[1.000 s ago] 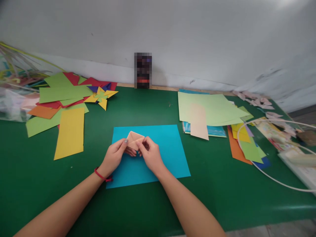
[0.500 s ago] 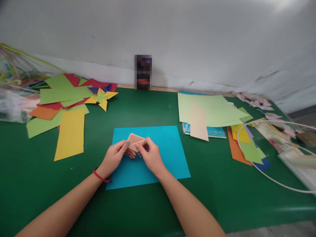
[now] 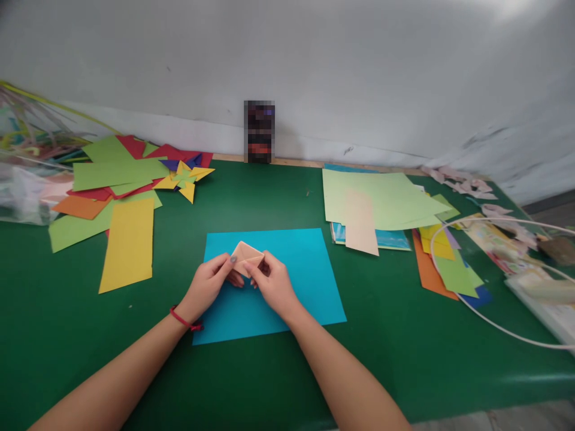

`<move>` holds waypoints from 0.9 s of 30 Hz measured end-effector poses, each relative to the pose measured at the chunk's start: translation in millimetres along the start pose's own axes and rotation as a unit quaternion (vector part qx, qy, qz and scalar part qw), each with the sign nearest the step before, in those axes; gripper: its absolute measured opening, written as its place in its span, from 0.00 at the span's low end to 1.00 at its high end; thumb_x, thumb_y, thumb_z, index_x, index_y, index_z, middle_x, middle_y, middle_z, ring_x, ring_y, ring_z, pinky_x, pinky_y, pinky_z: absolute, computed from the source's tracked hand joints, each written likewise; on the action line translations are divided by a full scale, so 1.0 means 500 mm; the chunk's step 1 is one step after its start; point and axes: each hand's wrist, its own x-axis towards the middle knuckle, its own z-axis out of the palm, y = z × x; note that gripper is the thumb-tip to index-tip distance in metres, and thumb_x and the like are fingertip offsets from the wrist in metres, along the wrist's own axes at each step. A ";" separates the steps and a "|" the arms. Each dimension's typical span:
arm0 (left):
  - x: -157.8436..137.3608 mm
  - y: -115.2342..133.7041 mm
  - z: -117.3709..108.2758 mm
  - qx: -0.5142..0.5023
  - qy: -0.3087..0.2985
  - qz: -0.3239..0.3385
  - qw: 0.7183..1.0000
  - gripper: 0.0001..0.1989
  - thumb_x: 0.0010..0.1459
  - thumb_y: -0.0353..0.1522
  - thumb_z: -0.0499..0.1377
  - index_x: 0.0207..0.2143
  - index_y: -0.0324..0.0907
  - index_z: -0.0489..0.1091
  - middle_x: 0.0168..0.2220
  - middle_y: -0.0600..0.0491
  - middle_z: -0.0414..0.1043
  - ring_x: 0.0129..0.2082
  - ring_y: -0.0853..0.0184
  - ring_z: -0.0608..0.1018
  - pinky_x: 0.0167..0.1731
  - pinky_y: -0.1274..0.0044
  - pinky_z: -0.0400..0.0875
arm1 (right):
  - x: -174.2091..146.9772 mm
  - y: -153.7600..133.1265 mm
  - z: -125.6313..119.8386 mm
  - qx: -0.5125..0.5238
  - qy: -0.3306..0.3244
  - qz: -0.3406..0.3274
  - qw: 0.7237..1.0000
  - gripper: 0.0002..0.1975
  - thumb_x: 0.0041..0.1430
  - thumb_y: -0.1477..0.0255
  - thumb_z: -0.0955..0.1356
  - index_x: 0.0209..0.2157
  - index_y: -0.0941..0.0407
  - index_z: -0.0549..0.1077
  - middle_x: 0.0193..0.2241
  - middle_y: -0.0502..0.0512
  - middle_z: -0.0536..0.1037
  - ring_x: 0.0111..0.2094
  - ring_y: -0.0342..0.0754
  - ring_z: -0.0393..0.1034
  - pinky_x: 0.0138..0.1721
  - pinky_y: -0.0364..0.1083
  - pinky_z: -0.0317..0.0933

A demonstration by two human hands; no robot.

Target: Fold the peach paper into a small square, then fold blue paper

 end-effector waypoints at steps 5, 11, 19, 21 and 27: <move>0.000 0.003 -0.004 0.021 0.005 0.006 1.000 0.17 0.59 0.39 0.49 0.23 0.40 0.66 0.21 0.56 0.70 0.23 0.70 0.74 0.28 0.78 0.69 | 0.002 0.001 -0.002 0.015 -0.002 0.004 1.000 0.12 0.53 0.63 0.66 0.25 0.56 0.62 0.19 0.45 0.66 0.19 0.40 0.63 0.21 0.40 0.59; 0.001 0.007 -0.003 0.027 0.018 0.003 0.999 0.17 0.58 0.40 0.49 0.21 0.40 0.65 0.20 0.57 0.70 0.22 0.70 0.74 0.27 0.78 0.69 | 0.003 0.005 0.001 0.049 0.006 0.021 0.999 0.12 0.51 0.64 0.67 0.24 0.56 0.63 0.17 0.46 0.68 0.17 0.41 0.65 0.20 0.41 0.60; 0.000 0.007 -0.001 0.007 0.041 0.000 0.999 0.17 0.58 0.40 0.49 0.21 0.40 0.64 0.19 0.57 0.70 0.21 0.70 0.74 0.26 0.78 0.69 | 0.003 0.002 0.005 0.082 -0.027 0.017 0.996 0.10 0.55 0.64 0.64 0.28 0.57 0.66 0.19 0.48 0.71 0.20 0.43 0.68 0.24 0.43 0.64; 0.001 0.005 0.000 -0.005 0.029 -0.003 1.000 0.17 0.58 0.40 0.49 0.21 0.40 0.64 0.19 0.57 0.70 0.21 0.69 0.74 0.26 0.78 0.69 | 0.004 0.002 0.004 0.081 -0.020 0.014 0.996 0.10 0.55 0.64 0.64 0.27 0.57 0.66 0.19 0.48 0.71 0.20 0.43 0.68 0.24 0.43 0.64; -0.001 0.004 -0.001 0.002 0.010 -0.002 1.000 0.17 0.58 0.40 0.49 0.23 0.40 0.65 0.21 0.56 0.70 0.23 0.69 0.74 0.28 0.77 0.69 | 0.004 0.004 -0.001 0.055 -0.004 0.010 0.998 0.10 0.55 0.64 0.64 0.26 0.57 0.65 0.18 0.47 0.70 0.19 0.42 0.66 0.23 0.42 0.62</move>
